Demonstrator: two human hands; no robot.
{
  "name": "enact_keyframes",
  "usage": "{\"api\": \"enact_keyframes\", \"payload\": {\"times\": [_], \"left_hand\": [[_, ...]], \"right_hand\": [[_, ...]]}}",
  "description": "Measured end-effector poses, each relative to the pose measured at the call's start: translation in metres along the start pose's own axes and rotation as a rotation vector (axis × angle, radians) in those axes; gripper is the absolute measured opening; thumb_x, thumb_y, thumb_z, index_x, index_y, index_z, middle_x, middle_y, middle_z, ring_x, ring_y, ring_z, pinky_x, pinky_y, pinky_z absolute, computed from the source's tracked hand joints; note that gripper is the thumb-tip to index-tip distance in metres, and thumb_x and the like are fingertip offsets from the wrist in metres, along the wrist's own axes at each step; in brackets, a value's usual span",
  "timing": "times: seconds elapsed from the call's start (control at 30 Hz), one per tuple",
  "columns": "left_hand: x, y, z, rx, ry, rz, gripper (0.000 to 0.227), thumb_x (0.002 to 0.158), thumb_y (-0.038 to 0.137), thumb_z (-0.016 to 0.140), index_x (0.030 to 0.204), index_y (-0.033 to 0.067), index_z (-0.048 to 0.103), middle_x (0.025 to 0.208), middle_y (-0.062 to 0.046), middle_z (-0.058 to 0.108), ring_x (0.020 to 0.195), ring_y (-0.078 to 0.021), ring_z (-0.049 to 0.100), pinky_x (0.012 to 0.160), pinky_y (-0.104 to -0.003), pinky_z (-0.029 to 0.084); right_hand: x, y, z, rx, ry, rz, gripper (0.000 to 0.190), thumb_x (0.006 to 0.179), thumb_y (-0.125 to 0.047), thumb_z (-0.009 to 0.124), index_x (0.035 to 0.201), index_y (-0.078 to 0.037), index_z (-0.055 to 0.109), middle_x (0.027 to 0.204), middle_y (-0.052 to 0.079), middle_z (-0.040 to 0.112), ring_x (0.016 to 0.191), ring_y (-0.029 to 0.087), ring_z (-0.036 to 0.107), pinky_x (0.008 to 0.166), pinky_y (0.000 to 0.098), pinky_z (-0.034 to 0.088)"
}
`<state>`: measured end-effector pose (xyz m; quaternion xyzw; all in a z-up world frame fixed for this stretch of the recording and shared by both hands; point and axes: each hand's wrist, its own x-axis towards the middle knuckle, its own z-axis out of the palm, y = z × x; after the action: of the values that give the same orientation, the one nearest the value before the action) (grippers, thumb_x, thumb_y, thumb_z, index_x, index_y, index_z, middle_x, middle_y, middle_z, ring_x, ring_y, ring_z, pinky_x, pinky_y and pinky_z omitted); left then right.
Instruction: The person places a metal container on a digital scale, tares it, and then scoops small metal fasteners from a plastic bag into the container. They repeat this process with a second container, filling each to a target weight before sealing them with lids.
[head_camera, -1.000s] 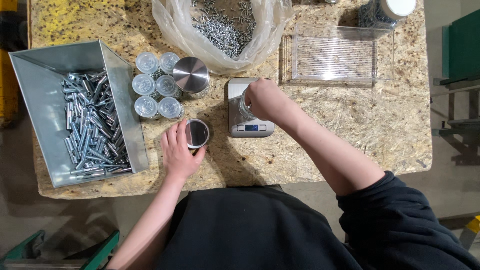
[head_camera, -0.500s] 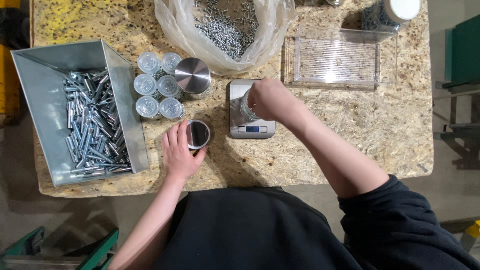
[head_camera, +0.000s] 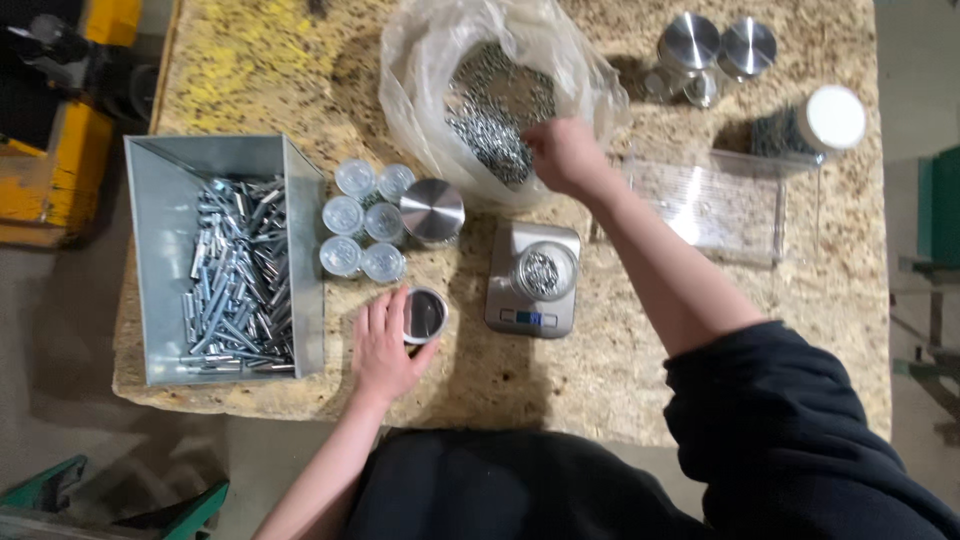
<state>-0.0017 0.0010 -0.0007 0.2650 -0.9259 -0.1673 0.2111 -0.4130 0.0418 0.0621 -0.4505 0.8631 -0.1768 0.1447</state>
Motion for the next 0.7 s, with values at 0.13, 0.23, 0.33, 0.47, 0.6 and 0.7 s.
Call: {"api": "enact_keyframes", "payload": {"times": [0.13,0.23,0.33,0.47,0.6,0.7], "left_hand": [[-0.001,-0.003,0.002,-0.005,-0.046,-0.019,0.096,0.067,0.052,0.082,0.147,0.0087,0.053,0.131,-0.015,0.057,0.112,-0.0364,0.056,0.101,-0.048,0.046],[-0.008,-0.018,0.023,0.005,-0.082,-0.045,0.1,0.066,0.054,0.082,0.151,0.0108,0.05,0.134,-0.013,0.055,0.119,-0.0355,0.055,0.108,-0.048,0.044],[-0.032,-0.061,0.079,0.0,-0.084,-0.054,0.102,0.066,0.057,0.081,0.153,0.0122,0.049,0.135,-0.012,0.056,0.121,-0.0337,0.055,0.11,-0.048,0.043],[-0.043,-0.074,0.094,0.026,-0.067,-0.037,0.105,0.064,0.056,0.082,0.152,0.0099,0.048,0.134,-0.013,0.056,0.119,-0.0331,0.057,0.107,-0.048,0.046],[-0.034,-0.055,0.072,0.019,-0.087,-0.066,0.103,0.062,0.053,0.084,0.15,0.0093,0.051,0.134,-0.012,0.058,0.118,-0.0326,0.058,0.106,-0.047,0.047],[-0.026,-0.041,0.055,0.017,-0.064,-0.051,0.107,0.058,0.051,0.087,0.15,0.0102,0.051,0.136,-0.012,0.056,0.121,-0.0328,0.056,0.108,-0.046,0.045]], "right_hand": [[0.019,-0.008,0.01,-0.211,-0.079,-0.326,0.053,0.078,-0.012,0.076,0.13,-0.017,0.067,0.129,0.012,0.063,0.118,0.04,0.063,0.101,0.0493,0.056],[0.02,-0.039,0.006,-0.362,-0.187,-0.311,0.085,0.08,-0.025,0.082,0.156,-0.021,0.045,0.156,0.018,0.04,0.136,0.051,0.047,0.109,0.0531,0.052],[0.034,-0.053,0.01,-0.421,-0.292,-0.217,0.086,0.086,-0.029,0.08,0.162,-0.031,0.038,0.162,0.017,0.034,0.138,0.054,0.045,0.105,0.0569,0.054],[0.052,-0.046,0.024,-0.466,-0.264,-0.241,0.067,0.086,-0.016,0.075,0.149,-0.029,0.056,0.141,0.019,0.055,0.115,0.05,0.064,0.087,0.0548,0.063],[0.064,-0.019,0.044,-0.543,-0.222,-0.335,0.056,0.08,-0.017,0.074,0.135,-0.028,0.066,0.129,0.016,0.062,0.1,0.043,0.073,0.081,0.0501,0.065],[0.079,0.007,0.072,-0.536,-0.211,-0.346,0.055,0.077,-0.013,0.073,0.13,-0.028,0.07,0.115,0.02,0.066,0.09,0.041,0.076,0.078,0.0491,0.066]]}}
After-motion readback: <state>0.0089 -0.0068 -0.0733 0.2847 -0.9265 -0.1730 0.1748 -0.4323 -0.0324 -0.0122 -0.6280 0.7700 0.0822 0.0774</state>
